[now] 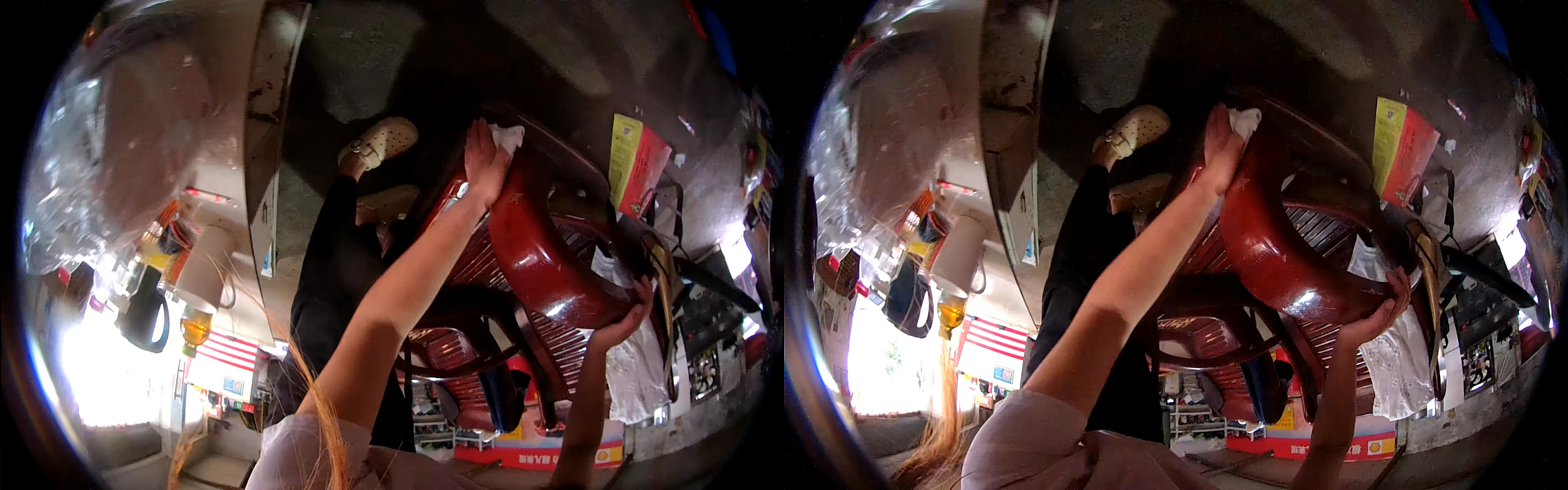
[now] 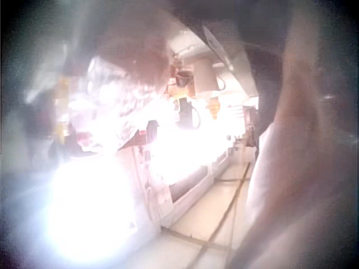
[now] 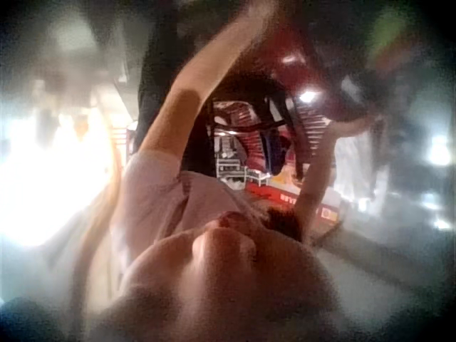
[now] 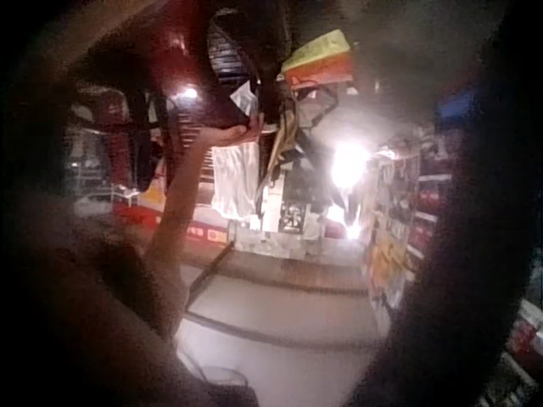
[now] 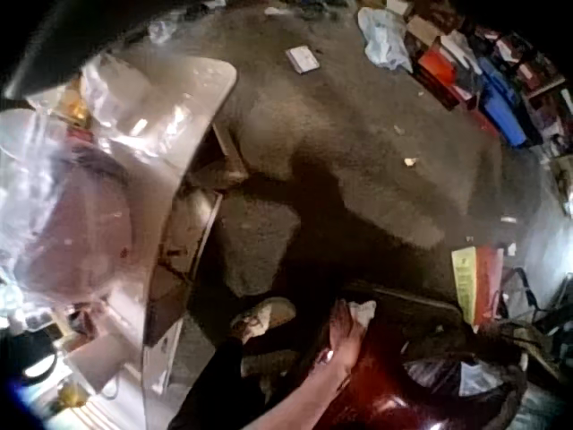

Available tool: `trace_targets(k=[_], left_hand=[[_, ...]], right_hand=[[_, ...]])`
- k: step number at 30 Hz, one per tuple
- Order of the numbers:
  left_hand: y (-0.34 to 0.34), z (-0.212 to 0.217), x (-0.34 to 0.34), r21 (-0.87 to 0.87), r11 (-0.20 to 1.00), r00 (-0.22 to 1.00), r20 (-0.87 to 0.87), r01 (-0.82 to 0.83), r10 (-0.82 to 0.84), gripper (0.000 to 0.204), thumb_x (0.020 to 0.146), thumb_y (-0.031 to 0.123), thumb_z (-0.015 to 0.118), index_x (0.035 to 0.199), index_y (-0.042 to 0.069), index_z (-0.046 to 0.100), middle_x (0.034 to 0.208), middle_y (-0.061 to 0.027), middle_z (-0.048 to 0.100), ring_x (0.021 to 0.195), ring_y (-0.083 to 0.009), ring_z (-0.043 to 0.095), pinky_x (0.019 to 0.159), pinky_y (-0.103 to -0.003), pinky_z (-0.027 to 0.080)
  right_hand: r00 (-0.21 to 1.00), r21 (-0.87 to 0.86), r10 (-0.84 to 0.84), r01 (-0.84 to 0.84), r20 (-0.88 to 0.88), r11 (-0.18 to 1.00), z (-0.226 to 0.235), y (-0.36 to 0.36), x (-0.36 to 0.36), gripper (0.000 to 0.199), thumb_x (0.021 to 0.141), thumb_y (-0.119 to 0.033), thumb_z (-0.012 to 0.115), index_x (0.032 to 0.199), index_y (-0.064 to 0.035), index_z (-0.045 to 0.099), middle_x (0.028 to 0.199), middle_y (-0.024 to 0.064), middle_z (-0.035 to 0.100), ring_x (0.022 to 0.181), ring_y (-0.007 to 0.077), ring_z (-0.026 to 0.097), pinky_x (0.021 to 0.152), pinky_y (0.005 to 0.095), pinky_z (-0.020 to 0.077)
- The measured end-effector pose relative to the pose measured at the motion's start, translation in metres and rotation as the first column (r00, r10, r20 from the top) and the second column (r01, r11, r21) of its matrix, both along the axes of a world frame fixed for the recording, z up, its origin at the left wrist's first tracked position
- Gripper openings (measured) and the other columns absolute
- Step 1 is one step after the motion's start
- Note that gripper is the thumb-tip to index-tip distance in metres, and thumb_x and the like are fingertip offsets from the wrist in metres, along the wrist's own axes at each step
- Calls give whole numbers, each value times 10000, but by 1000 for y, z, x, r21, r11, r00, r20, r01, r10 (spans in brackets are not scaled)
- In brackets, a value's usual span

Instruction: The person moves a cardboard box, picks up a cloth, wets it at a sink, and wipes a table and a wooden chair. They handle a kettle and other items on the table before wiping the chair's seat and backrest.

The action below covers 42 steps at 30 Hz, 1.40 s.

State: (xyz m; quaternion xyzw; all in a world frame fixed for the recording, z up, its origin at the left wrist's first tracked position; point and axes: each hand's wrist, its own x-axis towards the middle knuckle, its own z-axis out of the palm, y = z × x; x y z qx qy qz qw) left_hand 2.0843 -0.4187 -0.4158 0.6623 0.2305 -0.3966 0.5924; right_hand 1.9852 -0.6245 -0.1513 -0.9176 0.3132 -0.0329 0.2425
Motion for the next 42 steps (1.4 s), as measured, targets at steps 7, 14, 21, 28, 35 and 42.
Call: trace_targets(k=[7,14,21,28,35,42], left_hand=[[10,-65,29,349,937,995,-89,-9,42,646,900,504,495,1160,-86,545,1165,-283,585,1121,-389,557,975,-455,410],[26,46,6,-374,831,863,-452,-412,224,598,952,485,495,1328,23,453,1305,-94,511,1210,-211,466,1028,-367,349],[67,191,10,-469,788,882,-431,-399,190,520,1035,357,384,1461,68,302,1467,-46,370,1363,-172,298,1148,-314,155],[98,224,-25,-531,695,863,-417,-485,283,369,1013,190,422,1364,78,432,1301,-44,539,1229,-178,477,1113,-347,280],[129,293,-25,-620,717,880,-475,-319,-19,343,1000,176,408,1283,17,519,1306,-96,547,1173,-220,537,1049,-360,370],[97,357,-75,-29,69,75,373,997,-925,356,962,152,438,1287,34,519,1285,-182,546,1168,-323,541,957,-386,437]], right_hand=[[999,-11,17,-16,30,1000,-2,-2,-4,526,996,-398,281,1071,9,606,1220,188,570,1148,328,503,1039,462,328],[992,-170,102,-113,-71,979,2,4,6,541,998,-407,266,1036,-3,624,1184,164,605,1169,334,494,1045,469,300],[991,-239,130,-127,-4,963,-1,3,5,451,1000,-375,343,1039,-45,648,1159,128,636,1156,338,510,1042,462,307],[990,-296,72,-32,124,955,-2,1,8,224,896,-290,577,979,-104,670,1119,57,653,1107,278,552,1022,429,323],[620,412,-489,276,614,868,36,69,-18,210,907,-141,603,1100,-60,599,1169,86,596,1137,213,529,1010,348,385],[-110,961,-956,2,-274,-275,79,274,-108,464,1001,-421,454,1297,-76,548,1253,32,568,1171,151,500,1017,315,351]])
